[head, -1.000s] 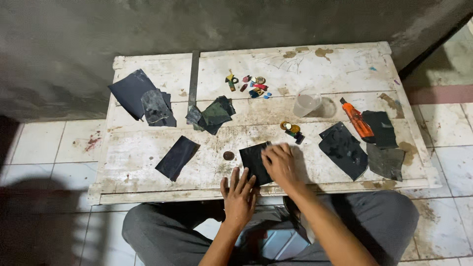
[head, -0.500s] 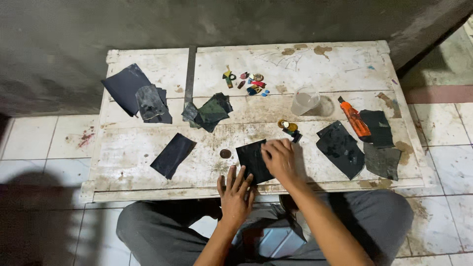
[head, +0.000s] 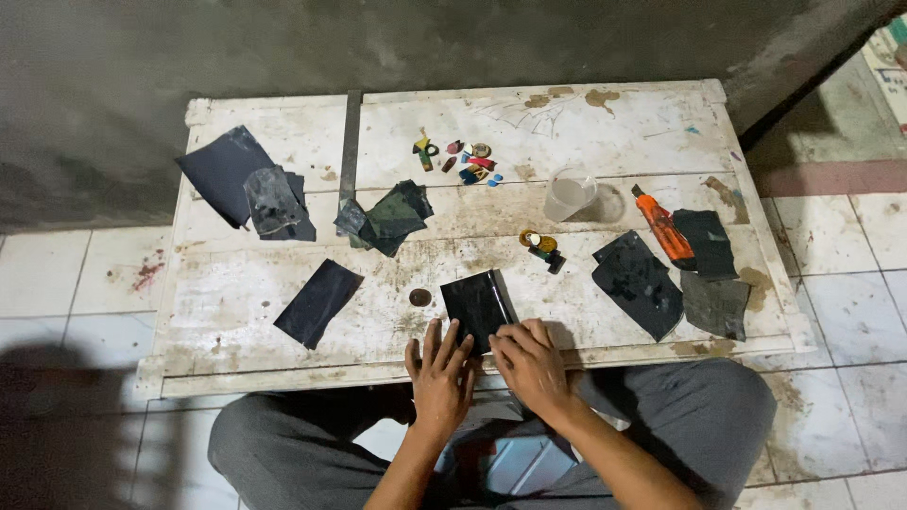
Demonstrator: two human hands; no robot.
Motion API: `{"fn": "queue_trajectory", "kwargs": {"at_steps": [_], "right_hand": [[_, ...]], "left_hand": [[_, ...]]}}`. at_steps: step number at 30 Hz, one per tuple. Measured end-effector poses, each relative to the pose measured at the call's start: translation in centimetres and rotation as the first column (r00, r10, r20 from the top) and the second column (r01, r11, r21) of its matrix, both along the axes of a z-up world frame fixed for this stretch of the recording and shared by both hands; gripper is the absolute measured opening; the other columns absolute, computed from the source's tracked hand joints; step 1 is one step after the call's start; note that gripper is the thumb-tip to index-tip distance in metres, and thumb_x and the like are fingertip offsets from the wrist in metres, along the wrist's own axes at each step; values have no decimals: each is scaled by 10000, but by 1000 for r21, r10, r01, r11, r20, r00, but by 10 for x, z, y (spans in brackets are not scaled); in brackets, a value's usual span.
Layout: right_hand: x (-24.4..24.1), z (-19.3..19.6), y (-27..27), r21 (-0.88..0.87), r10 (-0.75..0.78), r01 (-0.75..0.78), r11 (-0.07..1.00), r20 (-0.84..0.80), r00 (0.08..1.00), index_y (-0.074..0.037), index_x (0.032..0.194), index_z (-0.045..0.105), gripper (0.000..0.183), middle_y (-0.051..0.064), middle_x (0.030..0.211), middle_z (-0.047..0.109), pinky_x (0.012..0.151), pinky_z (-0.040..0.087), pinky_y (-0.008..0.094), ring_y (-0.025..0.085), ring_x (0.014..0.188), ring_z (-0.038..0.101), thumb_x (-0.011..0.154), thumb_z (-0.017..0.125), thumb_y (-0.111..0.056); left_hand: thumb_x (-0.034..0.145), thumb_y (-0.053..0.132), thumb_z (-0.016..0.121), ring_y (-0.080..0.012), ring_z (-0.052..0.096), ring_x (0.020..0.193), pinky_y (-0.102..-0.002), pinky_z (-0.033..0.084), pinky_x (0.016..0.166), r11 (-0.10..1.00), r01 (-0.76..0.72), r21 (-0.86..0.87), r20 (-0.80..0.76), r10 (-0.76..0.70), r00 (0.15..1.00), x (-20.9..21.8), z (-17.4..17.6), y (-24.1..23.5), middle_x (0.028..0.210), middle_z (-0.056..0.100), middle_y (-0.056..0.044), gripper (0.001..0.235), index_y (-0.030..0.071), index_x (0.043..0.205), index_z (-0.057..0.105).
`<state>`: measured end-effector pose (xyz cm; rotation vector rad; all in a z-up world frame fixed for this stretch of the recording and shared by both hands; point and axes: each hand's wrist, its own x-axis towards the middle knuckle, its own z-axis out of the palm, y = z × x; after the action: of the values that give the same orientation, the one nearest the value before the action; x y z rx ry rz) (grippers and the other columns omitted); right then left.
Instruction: The person sits on the floor and sands a small black rectangular piece using a round sanding block. They repeatedly rub the surface, occasionally dipping the block into a plastic cup of water and continuing to sand.
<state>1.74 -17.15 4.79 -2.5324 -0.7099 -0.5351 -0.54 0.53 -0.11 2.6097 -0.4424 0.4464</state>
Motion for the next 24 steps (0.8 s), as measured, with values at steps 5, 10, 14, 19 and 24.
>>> {"fn": "queue_trajectory", "kwargs": {"at_steps": [5, 10, 14, 19, 24], "right_hand": [[57, -40, 10, 12, -104, 105, 994, -47, 993, -54, 914, 707, 186, 44, 970, 664, 746, 425, 377, 270, 885, 473, 970, 594, -190], [83, -44, 21, 0, -173, 173, 985, 92, 981, -90, 896, 719, 49, 36, 907, 604, 796, 430, 357, 261, 902, 455, 896, 674, -110], [34, -23, 13, 5, -87, 87, 996, -3, 996, -59, 907, 696, 103, 41, 935, 625, 754, 400, 380, 259, 866, 458, 924, 635, -141], [-3, -13, 3, 1, -46, 46, 999, -9, 999, -104, 1018, 705, 130, 63, 1025, 629, 788, 429, 434, 306, 913, 520, 932, 646, -181], [42, -13, 31, 84, -192, 182, 980, 144, 971, -72, 762, 621, 230, 22, 865, 573, 753, 417, 350, 242, 812, 433, 971, 616, -169]], "left_hand": [[957, 299, 572, -324, 323, 1444, -564, 171, 1120, 999, 0, -36, 52, 1, 999, -1, -1, -4, 1503, 470, -38, 351, 193, 1287, 629], [962, 299, 558, -317, 348, 1432, -540, 170, 1113, 999, 6, -39, 52, -3, 999, -2, 2, -2, 1471, 511, -47, 324, 185, 1253, 644], [919, 304, 601, -313, 318, 1454, -560, 194, 1115, 1000, 12, -15, 39, -12, 999, -1, -6, -2, 1525, 448, -28, 422, 219, 1332, 595], [944, 273, 594, -328, 313, 1456, -571, 184, 1121, 999, 7, -49, 43, -4, 999, -2, -4, -5, 1516, 456, -40, 386, 205, 1325, 600], [862, 257, 618, -326, 327, 1444, -571, 215, 1102, 1000, 24, -11, -16, -24, 1000, -2, -4, 1, 1524, 449, -37, 466, 214, 1325, 594]]}}
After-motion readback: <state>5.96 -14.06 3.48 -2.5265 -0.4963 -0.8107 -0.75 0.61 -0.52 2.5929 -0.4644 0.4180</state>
